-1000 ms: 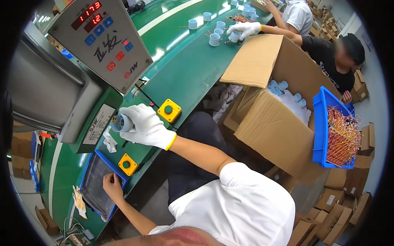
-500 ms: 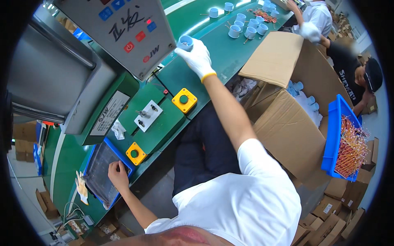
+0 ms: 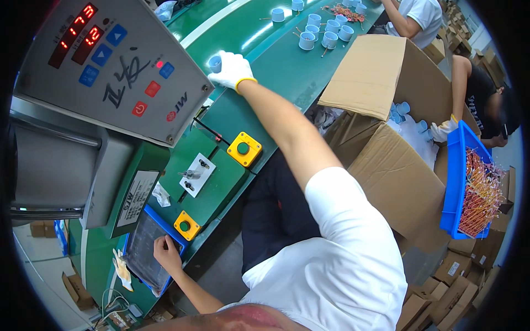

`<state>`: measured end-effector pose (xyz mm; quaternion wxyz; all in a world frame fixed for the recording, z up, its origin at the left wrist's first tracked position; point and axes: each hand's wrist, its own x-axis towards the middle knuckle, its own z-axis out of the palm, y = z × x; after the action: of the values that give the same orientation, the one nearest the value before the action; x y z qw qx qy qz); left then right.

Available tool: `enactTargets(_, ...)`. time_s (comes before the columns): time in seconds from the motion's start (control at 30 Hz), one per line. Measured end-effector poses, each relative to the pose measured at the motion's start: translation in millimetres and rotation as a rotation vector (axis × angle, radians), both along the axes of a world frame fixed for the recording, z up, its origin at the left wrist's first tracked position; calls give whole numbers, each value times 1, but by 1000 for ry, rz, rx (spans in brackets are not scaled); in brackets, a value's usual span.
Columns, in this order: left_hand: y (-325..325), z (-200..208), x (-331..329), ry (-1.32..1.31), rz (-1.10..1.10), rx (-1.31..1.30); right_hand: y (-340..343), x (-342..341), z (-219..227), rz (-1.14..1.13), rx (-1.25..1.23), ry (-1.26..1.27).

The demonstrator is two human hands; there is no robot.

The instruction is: Assembling small electronic components using a manual press machine on a production line.

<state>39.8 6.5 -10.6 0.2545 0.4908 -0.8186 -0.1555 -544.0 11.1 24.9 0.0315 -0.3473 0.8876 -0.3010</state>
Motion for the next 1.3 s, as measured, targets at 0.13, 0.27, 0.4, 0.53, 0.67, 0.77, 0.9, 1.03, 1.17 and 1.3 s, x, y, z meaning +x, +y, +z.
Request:
enactTargets(0.13,0,3,-5,4,9,18,34,-56,1,14,-360,135)
enactTargets(0.27,0,5,0,-2,29,42,109,-162,26,-61,93,537)
enactTargets(0.4,4,7,-13,-32,55,32,205,-251,35,-263,171,416)
enactTargets(0.53,6,10,-13,40,52,43,204,-240,17,-209,156,452)
enactTargets(0.67,-1,-6,-7,-13,3,-14,199,-259,8,-325,288,549)
enactTargets(0.77,0,-7,1,-5,11,45,189,-253,19,-337,396,292)
enactTargets(0.9,-14,-20,22,-29,-7,46,186,-263,3,-329,336,375)
enactTargets(1.03,-11,-15,15,-67,4,2,182,-259,16,-362,347,272)
enactTargets(1.17,-12,-17,15,-56,15,11,178,-264,21,-419,390,225)
enactTargets(1.3,-8,-9,7,-84,16,2,176,-263,21,-418,470,203)
